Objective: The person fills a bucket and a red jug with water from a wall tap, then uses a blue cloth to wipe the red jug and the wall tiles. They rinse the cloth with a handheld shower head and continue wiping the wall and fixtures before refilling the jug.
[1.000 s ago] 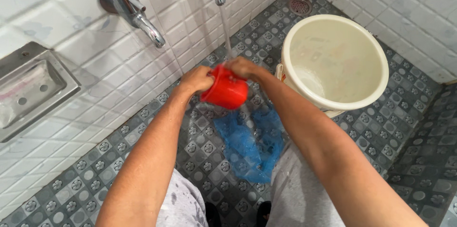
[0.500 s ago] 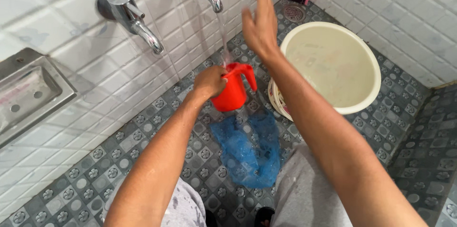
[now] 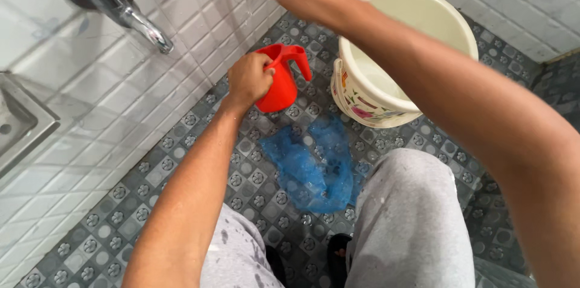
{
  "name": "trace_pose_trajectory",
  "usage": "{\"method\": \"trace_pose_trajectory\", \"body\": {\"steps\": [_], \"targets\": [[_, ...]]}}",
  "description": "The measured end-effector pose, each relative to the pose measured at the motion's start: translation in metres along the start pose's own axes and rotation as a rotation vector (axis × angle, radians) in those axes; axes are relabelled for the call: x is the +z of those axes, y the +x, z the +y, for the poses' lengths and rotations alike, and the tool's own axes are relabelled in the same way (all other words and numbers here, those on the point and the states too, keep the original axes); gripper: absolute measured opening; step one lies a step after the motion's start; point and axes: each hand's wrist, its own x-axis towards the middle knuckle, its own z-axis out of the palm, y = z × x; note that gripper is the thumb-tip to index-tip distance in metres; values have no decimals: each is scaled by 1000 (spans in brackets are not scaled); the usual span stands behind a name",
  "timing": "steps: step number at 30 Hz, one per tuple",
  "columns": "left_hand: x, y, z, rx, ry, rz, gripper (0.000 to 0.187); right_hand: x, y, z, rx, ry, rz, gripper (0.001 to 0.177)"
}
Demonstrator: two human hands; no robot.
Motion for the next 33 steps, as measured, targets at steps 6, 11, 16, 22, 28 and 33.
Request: {"method": "trace_pose_trajectory", "body": {"steps": [6,11,16,22,28,33], "targets": [[15,25,-10,-202,-355,138,21,-82,-191,-10,439,-318,-592,76],[41,47,-18,-429,-881,274,25,-93,-271,-1,615,-593,-841,49],[50,60,-23,-550,-1275,296,25,-90,-291,38,806,-393,-197,30],[40,53,-24,-592,-1482,344,18,-127,-303,135,1333,127,732,42],[31,50,-22,-661,-1464,362,21,-107,-350,159,1294,1220,982,62],[24,57,-18,-580,-1537,320,31,-93,-348,160,1195,1544,954,68]]}}
